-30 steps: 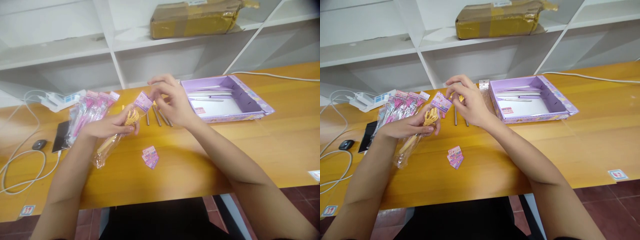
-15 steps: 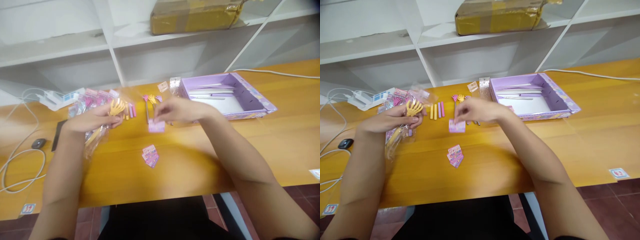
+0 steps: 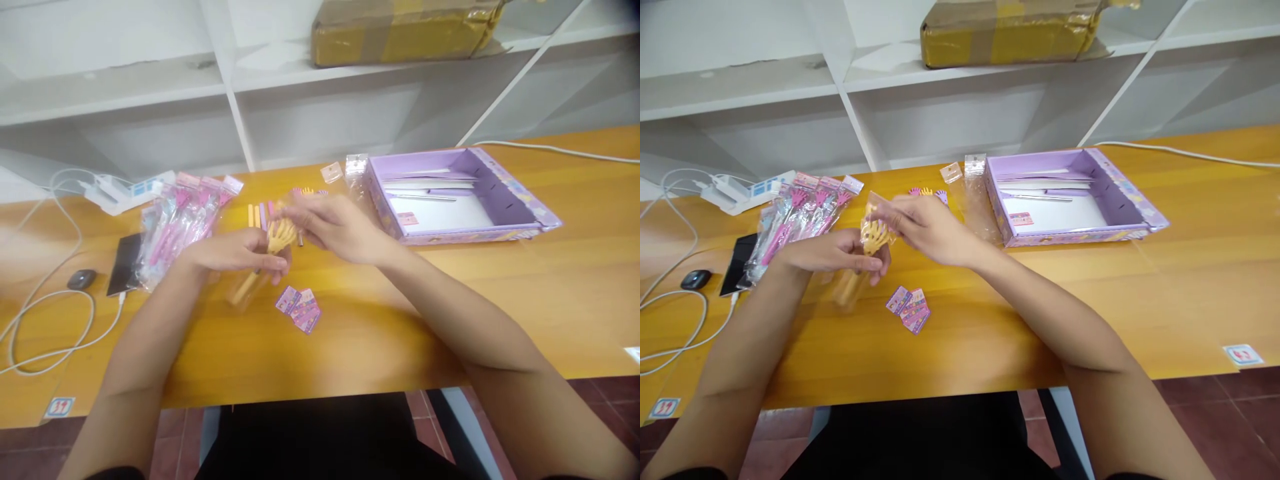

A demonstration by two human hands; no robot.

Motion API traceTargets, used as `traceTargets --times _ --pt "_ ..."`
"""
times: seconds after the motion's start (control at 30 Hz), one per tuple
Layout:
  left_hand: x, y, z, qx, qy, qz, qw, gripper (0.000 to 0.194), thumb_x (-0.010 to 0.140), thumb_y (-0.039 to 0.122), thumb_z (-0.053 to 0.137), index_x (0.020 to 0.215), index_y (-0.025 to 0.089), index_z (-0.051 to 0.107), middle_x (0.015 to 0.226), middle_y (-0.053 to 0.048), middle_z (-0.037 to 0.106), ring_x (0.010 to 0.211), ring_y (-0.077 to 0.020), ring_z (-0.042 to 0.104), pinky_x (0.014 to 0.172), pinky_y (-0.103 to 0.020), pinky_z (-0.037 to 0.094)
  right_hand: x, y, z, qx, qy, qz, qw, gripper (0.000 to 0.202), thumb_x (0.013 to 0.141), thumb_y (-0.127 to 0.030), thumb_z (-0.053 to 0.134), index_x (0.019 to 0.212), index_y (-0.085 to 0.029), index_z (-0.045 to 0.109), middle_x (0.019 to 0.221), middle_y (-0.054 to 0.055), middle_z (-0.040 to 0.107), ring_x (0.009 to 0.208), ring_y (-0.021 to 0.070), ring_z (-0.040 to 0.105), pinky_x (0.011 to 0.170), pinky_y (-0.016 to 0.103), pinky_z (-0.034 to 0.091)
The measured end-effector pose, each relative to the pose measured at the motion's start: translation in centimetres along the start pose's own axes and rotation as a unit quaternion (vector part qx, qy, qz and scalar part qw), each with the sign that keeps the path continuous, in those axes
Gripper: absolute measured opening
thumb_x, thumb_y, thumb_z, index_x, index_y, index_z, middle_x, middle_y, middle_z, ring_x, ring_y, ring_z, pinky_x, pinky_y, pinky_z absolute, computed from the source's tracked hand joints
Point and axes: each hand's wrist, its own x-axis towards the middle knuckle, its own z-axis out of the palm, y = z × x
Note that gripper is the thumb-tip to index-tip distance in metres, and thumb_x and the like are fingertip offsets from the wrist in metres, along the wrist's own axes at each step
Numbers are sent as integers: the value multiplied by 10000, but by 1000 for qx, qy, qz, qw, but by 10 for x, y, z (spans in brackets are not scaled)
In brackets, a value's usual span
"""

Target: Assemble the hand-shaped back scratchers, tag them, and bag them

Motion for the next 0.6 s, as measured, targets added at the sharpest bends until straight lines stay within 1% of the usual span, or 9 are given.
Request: traceTargets --times 0.1,0.17,0.23,0.33,0.37,0.4,0.5,0.53,0.6 --pt "6 -11 0 -36 -41 27 998 335 1032 567 721 990 246 805 1009 -82 844 938 -226 780 866 -317 584 -5 -14 -9 -73 158 5 985 549 1136 -711 449 1055 -271 767 761 3 581 677 159 603 622 302 477" --pt "8 -19 -1 -55 -75 21 995 318 1043 556 719 1019 251 805 992 -85 838 931 -225 784 858 -310 595 -6 -19 -18 -92 178 2 980 510 1137 -684 489 1070 -271 781 741 9 588 651 160 603 627 318 492" --pt "9 -27 -3 -72 -104 11 992 338 1056 568 694 1015 249 797 940 -83 815 898 -224 776 822 -304 601 -4 -20 -27 -64 228 -35 971 437 1137 -623 551 1037 -262 775 734 5 581 578 134 539 573 314 454" --pt "11 -36 -5 -88 -114 -1 990 394 1060 600 672 970 230 773 825 -64 729 765 -196 704 732 -294 581 5 -13 -34 68 393 -95 912 462 1123 -676 534 1016 -270 729 729 -24 484 500 107 393 462 292 338" --pt "11 -38 -6 -94 -111 -3 989 405 1063 601 666 960 220 761 772 -46 673 702 -175 649 690 -285 559 9 -10 -33 115 399 -101 904 487 1084 -739 559 1036 -280 713 750 -29 482 512 108 399 456 282 344" --pt "12 -39 -6 -103 -105 -1 989 416 1068 600 658 952 211 745 723 -24 603 645 -153 580 644 -274 527 12 -7 -32 148 365 -97 914 517 1021 -798 620 1062 -288 700 782 -29 511 545 113 443 473 275 385" --pt "11 -38 -7 -129 -57 9 990 408 1078 595 641 1005 198 701 697 22 454 587 -122 429 562 -258 446 17 -1 -27 153 187 -69 968 579 861 -799 822 1099 -291 680 959 12 675 798 169 643 677 317 567" --pt "10 -38 -7 -125 -38 7 991 388 1075 582 648 1050 198 698 720 22 454 601 -123 427 565 -257 443 18 1 -28 143 162 -67 974 546 868 -763 841 1078 -286 676 1000 25 702 884 190 674 753 342 593" --pt "7 -36 -8 -99 -13 -12 995 331 1068 518 666 1161 202 701 796 7 502 656 -129 465 607 -257 464 19 9 -39 134 194 -77 969 460 937 -721 791 1034 -291 659 1035 34 721 992 217 700 841 371 604"
